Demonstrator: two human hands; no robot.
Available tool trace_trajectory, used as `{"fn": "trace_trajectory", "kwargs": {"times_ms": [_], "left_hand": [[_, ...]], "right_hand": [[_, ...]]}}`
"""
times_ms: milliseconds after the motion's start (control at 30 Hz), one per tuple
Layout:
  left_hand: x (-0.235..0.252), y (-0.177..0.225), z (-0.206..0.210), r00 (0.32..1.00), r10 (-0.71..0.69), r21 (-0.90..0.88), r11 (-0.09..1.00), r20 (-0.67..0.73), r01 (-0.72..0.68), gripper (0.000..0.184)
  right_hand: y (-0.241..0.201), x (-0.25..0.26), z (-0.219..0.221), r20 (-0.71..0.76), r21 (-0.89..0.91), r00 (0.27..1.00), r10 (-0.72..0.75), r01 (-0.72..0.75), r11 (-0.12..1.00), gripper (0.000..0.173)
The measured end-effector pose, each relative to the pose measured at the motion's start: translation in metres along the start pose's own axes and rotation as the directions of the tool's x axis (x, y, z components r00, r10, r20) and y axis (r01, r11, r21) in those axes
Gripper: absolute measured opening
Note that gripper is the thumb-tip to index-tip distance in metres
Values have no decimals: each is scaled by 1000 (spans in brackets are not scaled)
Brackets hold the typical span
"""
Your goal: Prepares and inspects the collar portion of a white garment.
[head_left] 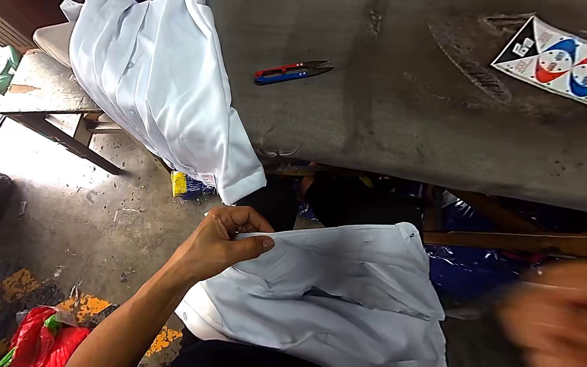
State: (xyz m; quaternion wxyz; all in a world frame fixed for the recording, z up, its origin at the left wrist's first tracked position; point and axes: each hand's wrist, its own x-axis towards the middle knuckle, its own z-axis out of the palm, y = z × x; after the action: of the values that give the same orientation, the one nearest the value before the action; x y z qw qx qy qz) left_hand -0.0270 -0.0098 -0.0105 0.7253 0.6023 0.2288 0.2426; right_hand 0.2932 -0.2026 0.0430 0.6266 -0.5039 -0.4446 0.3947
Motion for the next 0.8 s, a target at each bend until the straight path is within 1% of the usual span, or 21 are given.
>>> {"fn": "trace_trajectory", "kwargs": {"times_ms": [33, 67, 100, 133, 200, 333, 433, 800], "left_hand": [[0, 0, 0, 1000, 3, -5, 1000, -1, -3, 9], [1, 0, 1, 1000, 5, -9, 1000, -2, -5, 9], [1, 0, 1, 1000, 3, -14, 1000, -4, -3, 9], [1, 0, 2, 1000, 2, -25, 1000, -3, -2, 8], [1, -1, 3, 1000, 4, -43, 999, -5, -4, 8], [-2, -1, 2, 1000, -5, -55, 998, -3, 4, 7], [-2, -2, 1, 1000, -10, -68, 998, -1, 10, 7], [-2, -3, 1, 1000, -12, -89, 996, 6, 13, 7]], "right_hand": [[14, 11, 25, 156, -51, 987, -33, 41, 998, 12], [29, 18, 55, 244, -105, 968, -59, 86, 991, 12], [44, 22, 82, 275, -146, 958, -82, 125, 981, 11], [58, 23, 103, 269, -177, 958, -101, 152, 972, 11], [76, 26, 126, 215, -253, 970, -112, 167, 953, 12], [79, 29, 133, 161, -303, 981, -111, 156, 940, 12], [79, 29, 133, 154, -328, 980, -129, 173, 929, 12], [78, 30, 132, 157, -318, 980, -120, 165, 933, 12]]}}
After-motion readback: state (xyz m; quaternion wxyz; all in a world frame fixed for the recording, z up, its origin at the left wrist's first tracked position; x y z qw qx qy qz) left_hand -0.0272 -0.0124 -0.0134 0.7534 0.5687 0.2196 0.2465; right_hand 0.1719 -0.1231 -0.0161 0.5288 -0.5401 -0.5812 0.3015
